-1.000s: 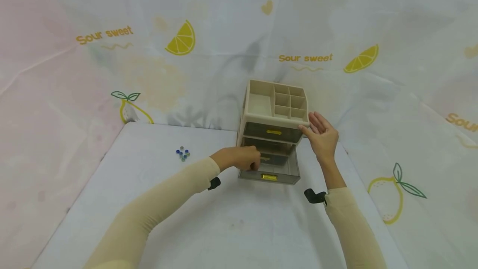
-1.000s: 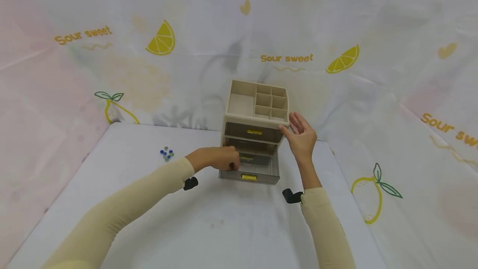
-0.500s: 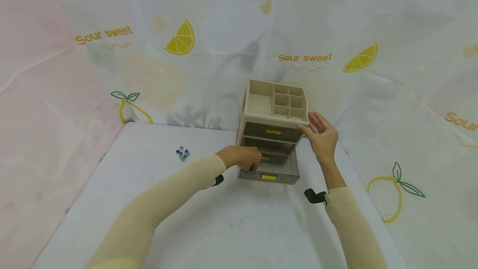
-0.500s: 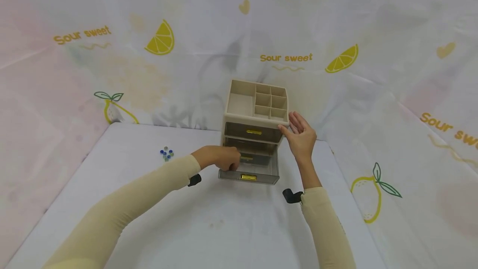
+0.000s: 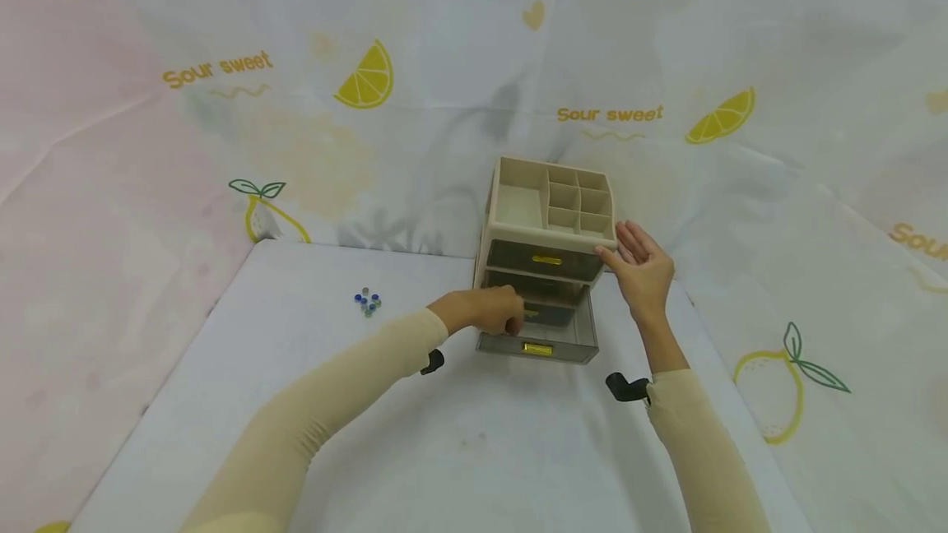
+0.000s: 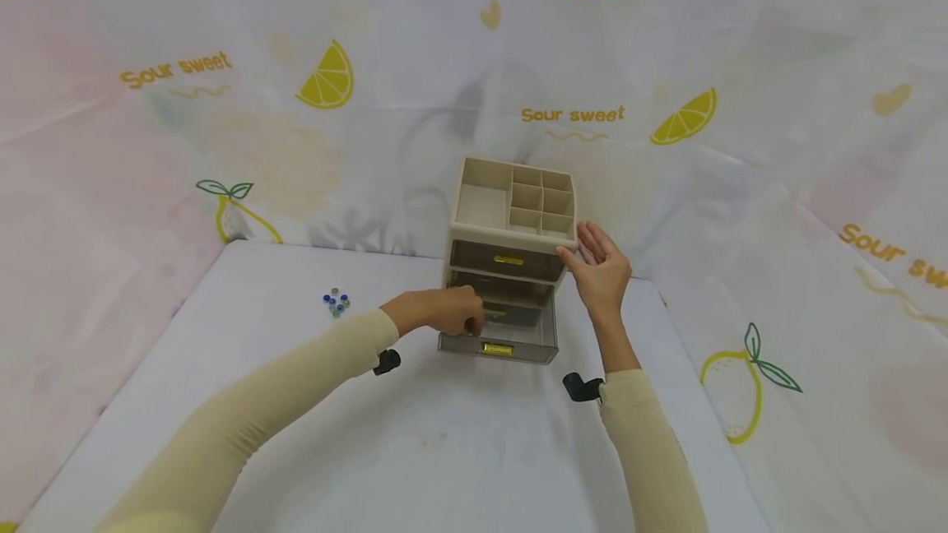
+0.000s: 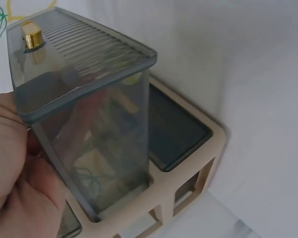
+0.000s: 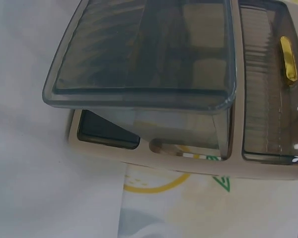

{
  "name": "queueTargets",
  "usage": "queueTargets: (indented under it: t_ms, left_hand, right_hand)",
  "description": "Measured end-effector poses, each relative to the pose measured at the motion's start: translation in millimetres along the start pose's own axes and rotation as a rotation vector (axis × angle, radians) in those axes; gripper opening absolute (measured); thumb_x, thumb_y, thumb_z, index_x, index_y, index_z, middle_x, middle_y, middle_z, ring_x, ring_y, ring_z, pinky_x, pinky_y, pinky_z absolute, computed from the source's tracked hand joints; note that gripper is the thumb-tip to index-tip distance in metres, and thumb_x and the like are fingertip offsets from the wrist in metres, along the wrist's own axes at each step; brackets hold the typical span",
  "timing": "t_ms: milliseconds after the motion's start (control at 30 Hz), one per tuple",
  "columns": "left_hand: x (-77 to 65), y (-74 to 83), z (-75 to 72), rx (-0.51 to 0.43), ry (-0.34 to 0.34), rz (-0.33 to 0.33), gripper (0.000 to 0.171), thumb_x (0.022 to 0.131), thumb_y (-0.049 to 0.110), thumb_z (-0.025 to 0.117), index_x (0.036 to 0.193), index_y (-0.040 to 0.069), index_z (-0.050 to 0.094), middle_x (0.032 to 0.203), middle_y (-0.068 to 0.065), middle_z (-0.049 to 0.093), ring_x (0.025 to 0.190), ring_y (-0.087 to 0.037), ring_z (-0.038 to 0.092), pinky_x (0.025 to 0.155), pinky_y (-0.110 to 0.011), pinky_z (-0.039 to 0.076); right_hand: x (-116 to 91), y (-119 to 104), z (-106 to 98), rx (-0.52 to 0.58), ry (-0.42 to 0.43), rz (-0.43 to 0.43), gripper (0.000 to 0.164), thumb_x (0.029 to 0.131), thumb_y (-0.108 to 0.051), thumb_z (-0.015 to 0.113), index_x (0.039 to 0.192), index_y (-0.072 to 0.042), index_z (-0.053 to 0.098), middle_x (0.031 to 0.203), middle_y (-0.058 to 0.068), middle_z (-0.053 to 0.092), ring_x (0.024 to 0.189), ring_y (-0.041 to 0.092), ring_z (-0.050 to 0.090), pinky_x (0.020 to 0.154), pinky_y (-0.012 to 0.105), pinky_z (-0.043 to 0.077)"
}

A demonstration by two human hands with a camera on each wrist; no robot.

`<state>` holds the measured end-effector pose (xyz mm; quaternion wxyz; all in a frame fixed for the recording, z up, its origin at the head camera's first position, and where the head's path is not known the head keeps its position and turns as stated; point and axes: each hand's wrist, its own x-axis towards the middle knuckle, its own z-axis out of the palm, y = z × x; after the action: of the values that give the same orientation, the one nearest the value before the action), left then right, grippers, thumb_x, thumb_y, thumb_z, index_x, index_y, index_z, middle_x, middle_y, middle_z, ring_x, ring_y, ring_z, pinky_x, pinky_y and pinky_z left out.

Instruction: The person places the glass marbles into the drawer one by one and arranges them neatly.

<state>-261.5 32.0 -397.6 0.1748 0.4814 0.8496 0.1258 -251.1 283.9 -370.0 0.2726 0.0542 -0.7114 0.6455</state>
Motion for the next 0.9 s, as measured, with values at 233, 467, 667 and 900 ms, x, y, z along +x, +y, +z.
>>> queueTargets:
  t_ms: [233,467,667,900]
  left_hand:
    - [-2.6,-10.9,8.3,-0.151,0.15,0.112,0.014,0.089,0.002,0.069,0.099,0.009,0.075,0.1,0.002,0.07,0.089,-0.006,0.063,0.077,-0.014,0.049]
    - [-12.1,-20.7,15.5,-0.259,0.306,0.215,0.016,0.088,0.001,0.068,0.103,0.006,0.073,0.102,0.001,0.067,0.092,-0.005,0.062,0.08,-0.015,0.05]
    - [-26.4,-31.6,13.6,-0.221,0.507,0.291,0.018,0.085,-0.005,0.069,0.101,0.003,0.072,0.1,-0.002,0.067,0.088,-0.009,0.062,0.076,-0.018,0.052]
    - [-48.3,-60.4,11.7,-0.232,0.762,0.318,0.022,0.081,-0.013,0.066,0.1,-0.003,0.07,0.1,-0.008,0.067,0.09,-0.018,0.066,0.076,-0.025,0.056]
  right_hand:
    - [1,-1,-1,-0.021,0.0,0.028,0.067,0.075,0.005,0.081,0.135,0.007,0.052,0.132,0.024,0.056,0.121,0.034,0.056,0.095,0.028,0.047]
    - [-6,-17,1,-0.048,-0.023,0.009,0.065,0.076,0.009,0.078,0.134,0.012,0.049,0.131,0.029,0.054,0.121,0.04,0.053,0.096,0.03,0.047]
    - [-8,-30,3,-0.075,-0.015,-0.018,0.063,0.075,0.01,0.078,0.132,0.014,0.05,0.129,0.031,0.055,0.118,0.044,0.054,0.095,0.033,0.048]
    - [-6,-32,6,-0.15,-0.032,-0.145,0.063,0.073,0.013,0.078,0.129,0.016,0.051,0.126,0.031,0.057,0.116,0.044,0.056,0.095,0.042,0.048]
